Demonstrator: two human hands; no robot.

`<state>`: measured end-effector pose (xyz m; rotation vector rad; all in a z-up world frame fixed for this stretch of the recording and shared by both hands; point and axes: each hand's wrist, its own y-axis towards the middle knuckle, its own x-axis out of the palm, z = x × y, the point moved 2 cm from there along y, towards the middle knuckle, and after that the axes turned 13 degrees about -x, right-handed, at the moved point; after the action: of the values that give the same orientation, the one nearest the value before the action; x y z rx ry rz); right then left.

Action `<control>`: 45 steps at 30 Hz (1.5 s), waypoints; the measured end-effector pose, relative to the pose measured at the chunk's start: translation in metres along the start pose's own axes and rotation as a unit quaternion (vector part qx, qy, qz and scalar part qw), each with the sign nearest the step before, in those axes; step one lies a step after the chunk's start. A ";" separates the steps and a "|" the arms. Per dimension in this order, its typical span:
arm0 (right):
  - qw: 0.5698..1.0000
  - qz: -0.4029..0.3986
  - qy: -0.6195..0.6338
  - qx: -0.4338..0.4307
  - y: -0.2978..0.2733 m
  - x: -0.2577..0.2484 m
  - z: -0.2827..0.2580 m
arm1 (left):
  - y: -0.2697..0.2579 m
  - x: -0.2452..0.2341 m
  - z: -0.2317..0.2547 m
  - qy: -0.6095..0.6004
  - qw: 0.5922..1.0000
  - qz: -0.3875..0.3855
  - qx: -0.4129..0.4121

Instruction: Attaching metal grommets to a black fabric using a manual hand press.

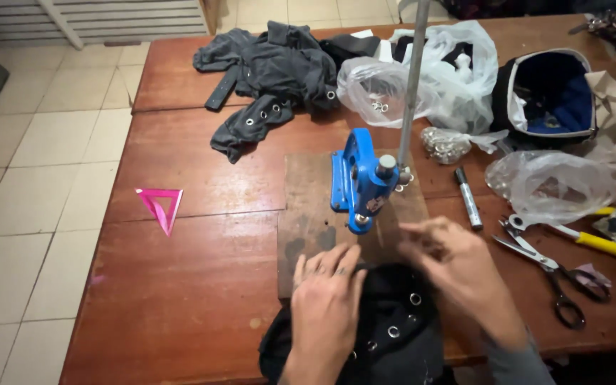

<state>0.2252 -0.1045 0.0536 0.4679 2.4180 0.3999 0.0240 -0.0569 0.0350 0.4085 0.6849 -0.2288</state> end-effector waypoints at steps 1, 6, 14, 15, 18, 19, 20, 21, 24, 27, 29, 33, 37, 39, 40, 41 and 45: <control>0.996 -0.033 -0.079 -0.009 -0.009 0.001 0.002 | 0.003 0.006 0.004 0.006 1.000 -0.005 0.002; 0.982 -0.063 -0.170 -0.060 -0.042 -0.004 0.021 | 0.006 0.023 0.009 -0.001 0.998 -0.066 0.006; 0.938 -0.158 0.281 0.128 -0.066 -0.014 0.005 | -0.003 -0.030 0.006 -0.305 0.897 -0.294 -0.128; 0.937 -0.158 0.283 0.128 -0.067 -0.013 0.005 | -0.004 -0.033 0.004 -0.304 0.897 -0.294 -0.129; 0.935 -0.130 0.287 0.161 -0.070 -0.009 0.005 | -0.009 -0.042 -0.003 -0.323 0.873 -0.312 -0.189; 0.938 -0.111 0.279 0.175 -0.070 -0.007 0.005 | -0.009 -0.045 -0.005 -0.296 0.881 -0.306 -0.205; 0.939 -0.094 0.270 0.189 -0.071 -0.006 0.004 | -0.010 -0.048 -0.006 -0.270 0.888 -0.298 -0.223; 0.939 -0.097 0.271 0.190 -0.068 -0.005 -0.001 | -0.011 -0.051 -0.007 -0.270 0.888 -0.296 -0.226; 0.939 -0.082 0.265 0.204 -0.061 -0.003 -0.011 | -0.008 -0.060 -0.006 -0.224 0.928 -0.260 -0.147; 0.931 -0.094 0.292 0.197 -0.056 0.001 -0.007 | -0.004 -0.060 -0.005 -0.203 0.935 -0.257 -0.137; 0.917 -0.096 0.342 0.184 -0.052 0.008 0.003 | 0.001 -0.055 -0.009 -0.219 0.913 -0.289 -0.186; 0.871 -0.051 0.442 0.209 -0.052 0.024 0.010 | 0.002 -0.025 -0.028 -0.322 0.867 -0.321 -0.205; 0.843 -0.007 0.484 0.235 -0.045 0.027 0.018 | 0.004 -0.003 -0.041 -0.428 0.789 -0.343 -0.275; 0.854 -0.003 0.462 0.238 -0.046 0.029 0.025 | 0.002 0.005 -0.045 -0.454 0.770 -0.342 -0.291; 0.875 0.000 0.430 0.221 -0.046 0.028 0.030 | 0.001 0.007 -0.046 -0.468 0.763 -0.334 -0.294; 0.895 0.002 0.397 0.203 -0.047 0.028 0.034 | 0.000 0.010 -0.047 -0.482 0.757 -0.326 -0.298; 0.903 0.012 0.387 0.185 -0.038 0.027 0.033 | 0.001 0.011 -0.036 -0.476 0.764 -0.311 -0.305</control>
<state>0.2177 -0.1210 -0.0002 0.5769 3.2950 0.1347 0.0120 -0.0406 0.0028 -0.5900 -0.1794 -0.7546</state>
